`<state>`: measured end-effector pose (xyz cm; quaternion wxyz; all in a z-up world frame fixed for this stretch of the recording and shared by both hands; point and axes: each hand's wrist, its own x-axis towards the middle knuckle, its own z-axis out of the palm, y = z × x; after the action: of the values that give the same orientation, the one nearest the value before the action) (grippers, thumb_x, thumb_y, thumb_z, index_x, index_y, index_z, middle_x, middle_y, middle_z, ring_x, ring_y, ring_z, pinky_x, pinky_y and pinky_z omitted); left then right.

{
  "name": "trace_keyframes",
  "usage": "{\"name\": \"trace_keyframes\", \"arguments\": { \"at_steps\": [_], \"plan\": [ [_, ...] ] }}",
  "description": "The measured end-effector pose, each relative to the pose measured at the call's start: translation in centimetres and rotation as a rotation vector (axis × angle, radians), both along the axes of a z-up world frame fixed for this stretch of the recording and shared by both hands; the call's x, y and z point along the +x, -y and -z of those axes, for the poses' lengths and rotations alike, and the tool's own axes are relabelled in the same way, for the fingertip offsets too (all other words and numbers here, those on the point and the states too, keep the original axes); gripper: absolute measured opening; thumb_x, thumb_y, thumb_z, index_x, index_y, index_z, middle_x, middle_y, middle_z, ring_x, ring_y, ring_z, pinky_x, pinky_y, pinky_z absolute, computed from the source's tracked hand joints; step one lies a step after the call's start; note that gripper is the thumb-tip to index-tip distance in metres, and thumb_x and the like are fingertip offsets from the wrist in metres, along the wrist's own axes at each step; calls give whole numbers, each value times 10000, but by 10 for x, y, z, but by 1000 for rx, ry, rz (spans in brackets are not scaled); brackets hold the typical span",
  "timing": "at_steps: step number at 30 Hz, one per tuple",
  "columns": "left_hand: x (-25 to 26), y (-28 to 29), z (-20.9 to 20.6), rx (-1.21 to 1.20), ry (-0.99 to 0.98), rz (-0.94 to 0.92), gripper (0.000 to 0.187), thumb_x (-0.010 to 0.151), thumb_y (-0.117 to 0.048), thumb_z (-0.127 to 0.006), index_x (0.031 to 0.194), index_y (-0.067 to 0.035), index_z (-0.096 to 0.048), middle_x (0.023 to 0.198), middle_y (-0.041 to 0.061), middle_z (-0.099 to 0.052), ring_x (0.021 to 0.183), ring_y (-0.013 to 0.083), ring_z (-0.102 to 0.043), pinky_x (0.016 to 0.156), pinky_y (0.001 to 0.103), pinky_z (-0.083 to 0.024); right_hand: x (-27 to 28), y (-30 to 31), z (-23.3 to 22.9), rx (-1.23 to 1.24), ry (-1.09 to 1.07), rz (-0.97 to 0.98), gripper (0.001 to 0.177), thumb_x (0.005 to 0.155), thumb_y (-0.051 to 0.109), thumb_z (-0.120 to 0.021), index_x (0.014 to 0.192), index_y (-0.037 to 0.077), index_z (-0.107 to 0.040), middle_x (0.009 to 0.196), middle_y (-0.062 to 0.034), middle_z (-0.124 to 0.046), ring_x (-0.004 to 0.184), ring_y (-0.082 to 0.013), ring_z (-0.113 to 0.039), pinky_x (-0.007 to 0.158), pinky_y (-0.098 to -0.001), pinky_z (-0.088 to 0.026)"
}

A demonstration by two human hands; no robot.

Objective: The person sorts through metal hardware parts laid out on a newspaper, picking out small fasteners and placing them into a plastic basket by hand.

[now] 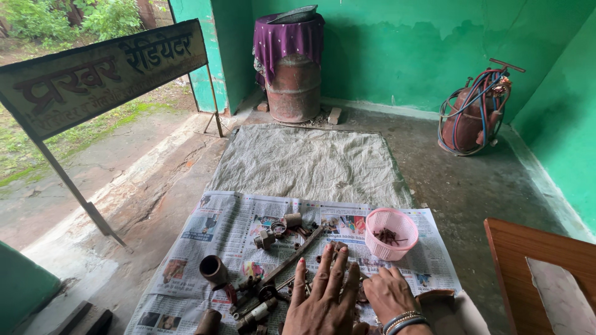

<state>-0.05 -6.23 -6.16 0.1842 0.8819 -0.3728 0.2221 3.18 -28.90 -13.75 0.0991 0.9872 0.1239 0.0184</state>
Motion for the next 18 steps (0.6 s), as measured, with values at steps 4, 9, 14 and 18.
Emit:
{"name": "trace_keyframes", "arguments": {
  "at_steps": [4, 9, 14, 18],
  "plan": [
    [1, -1, 6, 18, 86, -45, 903, 823, -666, -599, 1502, -101, -410, 1666, 175, -178, 1553, 333, -77, 1135, 677, -11, 6, 1, -4, 42, -133, 143, 149, 929, 53, -590, 884, 116, -718, 908, -111, -740, 968, -234, -664, 963, -407, -501],
    [4, 8, 11, -54, 190, -31, 909, 830, -757, -541, 1478, -135, -403, 1654, 184, -175, 1546, 344, -78, 1129, 677, -9, 18, 4, -11, 572, -236, 412, 83, 794, 113, -794, 861, 106, -746, 888, -63, -775, 857, -175, -750, 847, -311, -634],
    [5, 14, 10, -5, 21, -3, 964, 799, -744, -602, 1492, -106, -396, 1638, 165, -190, 1524, 337, -80, 1154, 723, -3, 27, 27, 4, 1073, -165, 349, 94, 719, 11, -800, 792, 9, -741, 719, -61, -764, 695, -152, -725, 693, -282, -597],
    [4, 12, 4, 7, 59, -18, 960, 796, -736, -606, 1497, -115, -396, 1646, 160, -199, 1537, 324, -88, 1128, 686, -12, 23, 37, 9, 1115, -150, 370, 127, 713, 18, -794, 837, 31, -772, 730, -7, -752, 700, -105, -701, 698, -254, -585]
  ]
}}
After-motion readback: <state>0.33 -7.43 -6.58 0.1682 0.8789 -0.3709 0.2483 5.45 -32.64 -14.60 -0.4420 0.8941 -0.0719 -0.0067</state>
